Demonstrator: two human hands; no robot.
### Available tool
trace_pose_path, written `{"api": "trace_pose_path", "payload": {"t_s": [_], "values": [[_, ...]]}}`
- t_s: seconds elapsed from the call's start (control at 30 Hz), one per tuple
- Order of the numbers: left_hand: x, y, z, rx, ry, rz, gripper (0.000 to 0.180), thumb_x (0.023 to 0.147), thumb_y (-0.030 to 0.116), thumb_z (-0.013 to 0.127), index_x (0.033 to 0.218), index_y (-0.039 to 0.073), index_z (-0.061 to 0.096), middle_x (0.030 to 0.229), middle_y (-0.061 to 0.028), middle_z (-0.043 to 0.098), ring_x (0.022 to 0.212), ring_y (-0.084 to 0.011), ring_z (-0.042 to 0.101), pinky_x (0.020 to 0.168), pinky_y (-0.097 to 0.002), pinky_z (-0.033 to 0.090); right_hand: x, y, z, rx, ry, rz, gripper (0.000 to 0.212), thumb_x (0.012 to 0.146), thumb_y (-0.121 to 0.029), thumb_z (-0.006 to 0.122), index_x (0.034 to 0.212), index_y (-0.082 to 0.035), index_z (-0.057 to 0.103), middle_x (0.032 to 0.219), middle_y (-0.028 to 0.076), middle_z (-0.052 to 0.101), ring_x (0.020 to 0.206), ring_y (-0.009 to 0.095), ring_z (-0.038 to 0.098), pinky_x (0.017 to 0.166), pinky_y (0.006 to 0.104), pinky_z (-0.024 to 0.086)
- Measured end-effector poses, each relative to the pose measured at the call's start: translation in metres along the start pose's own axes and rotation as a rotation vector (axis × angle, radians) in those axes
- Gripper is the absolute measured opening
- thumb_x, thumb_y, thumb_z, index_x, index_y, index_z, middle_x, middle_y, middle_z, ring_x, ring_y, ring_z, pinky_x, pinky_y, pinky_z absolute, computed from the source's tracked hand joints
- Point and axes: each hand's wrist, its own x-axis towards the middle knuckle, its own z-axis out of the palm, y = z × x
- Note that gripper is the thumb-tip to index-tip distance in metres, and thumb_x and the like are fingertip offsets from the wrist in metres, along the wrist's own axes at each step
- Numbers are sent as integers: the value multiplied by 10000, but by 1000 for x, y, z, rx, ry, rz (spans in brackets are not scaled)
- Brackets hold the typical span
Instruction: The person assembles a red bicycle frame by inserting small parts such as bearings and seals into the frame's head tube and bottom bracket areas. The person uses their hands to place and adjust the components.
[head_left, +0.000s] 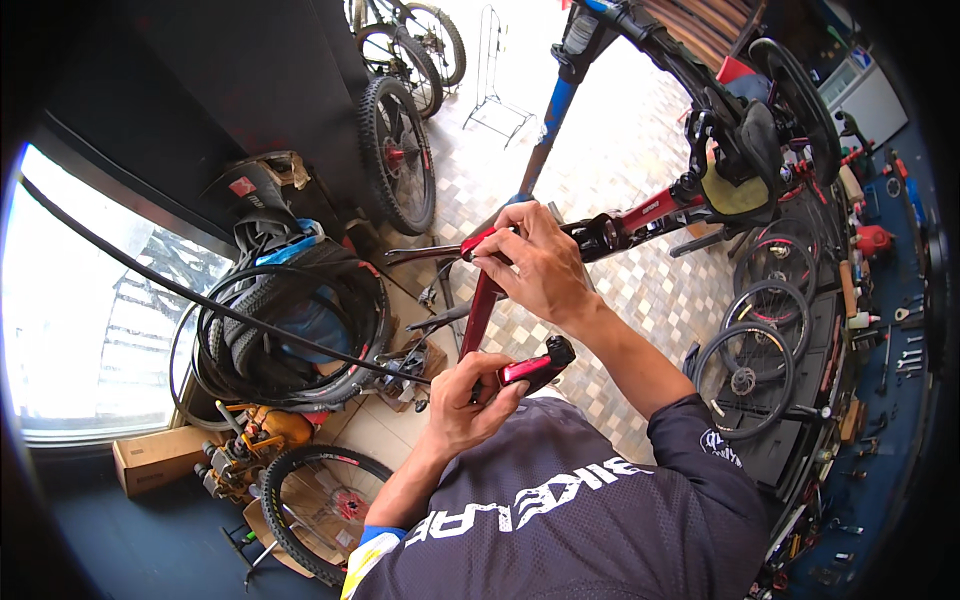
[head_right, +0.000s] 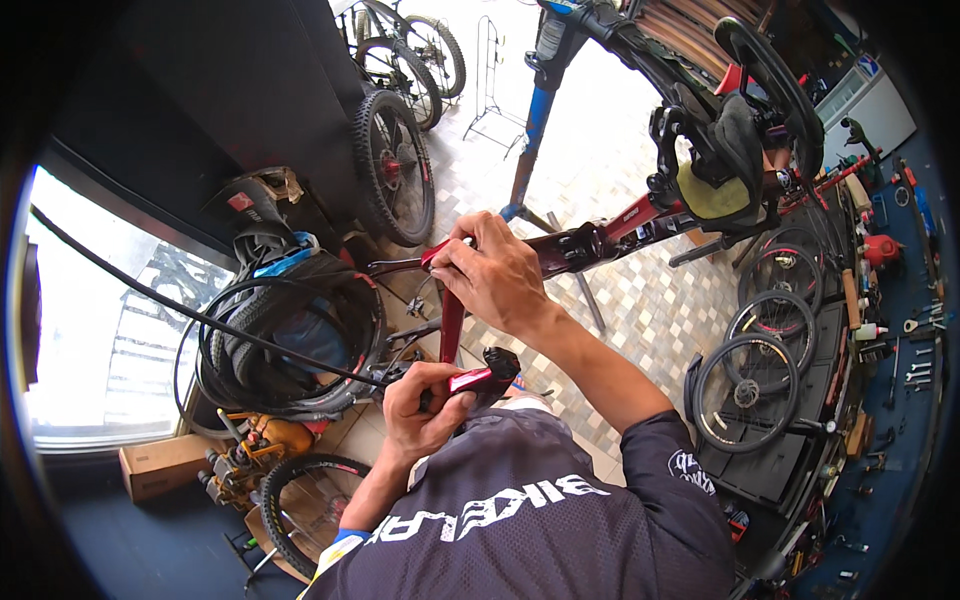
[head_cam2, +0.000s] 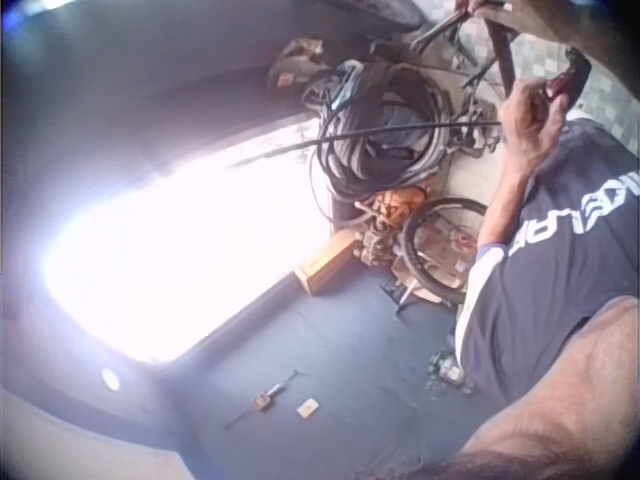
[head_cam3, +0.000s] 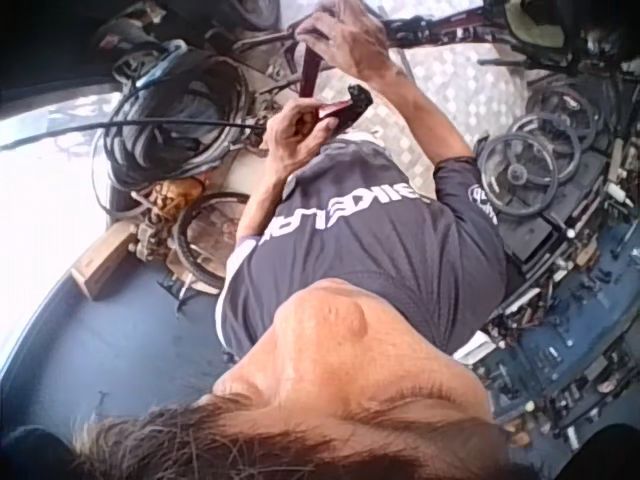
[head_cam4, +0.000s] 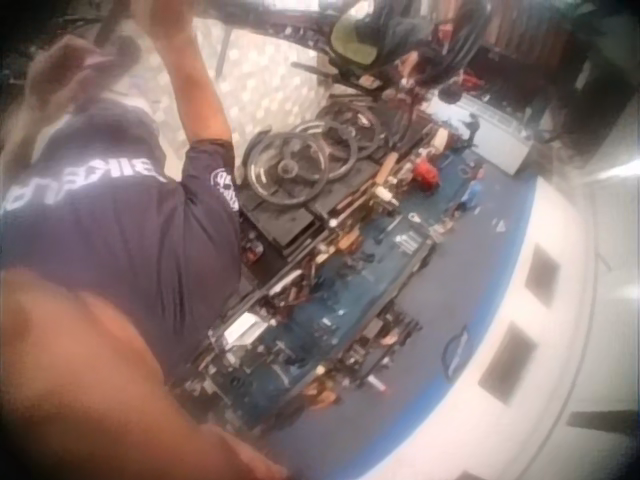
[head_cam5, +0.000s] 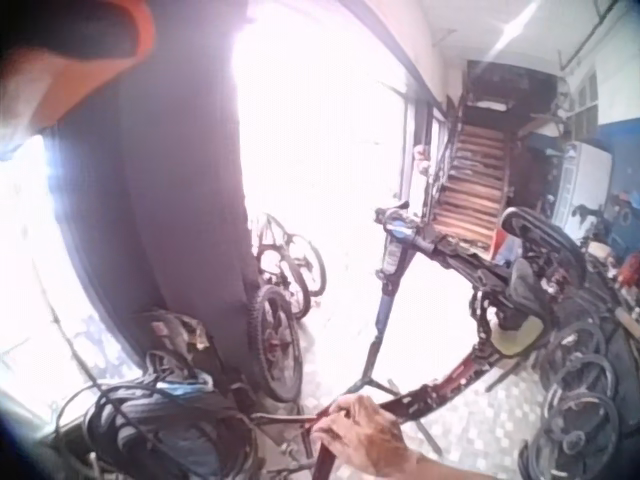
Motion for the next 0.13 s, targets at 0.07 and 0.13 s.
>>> {"api": "trace_pose_path", "payload": {"t_s": [0.07,0.13], "values": [[-1,0,0,10,7,9,282,843,134,808,1056,-2,683,570,44,444,501,-54,375,500,-242,310,0,-3,-1,-4,-21,47,161,785,-184,839,871,-128,714,1022,36,561,935,227,618,750,350,545],[-2,0,-1,15,15,13,287,843,138,810,1058,-2,683,570,45,443,499,-56,374,500,-244,310,0,-3,0,30,-36,81,164,790,-193,837,877,-126,715,1047,43,567,952,242,615,766,355,549]]}}
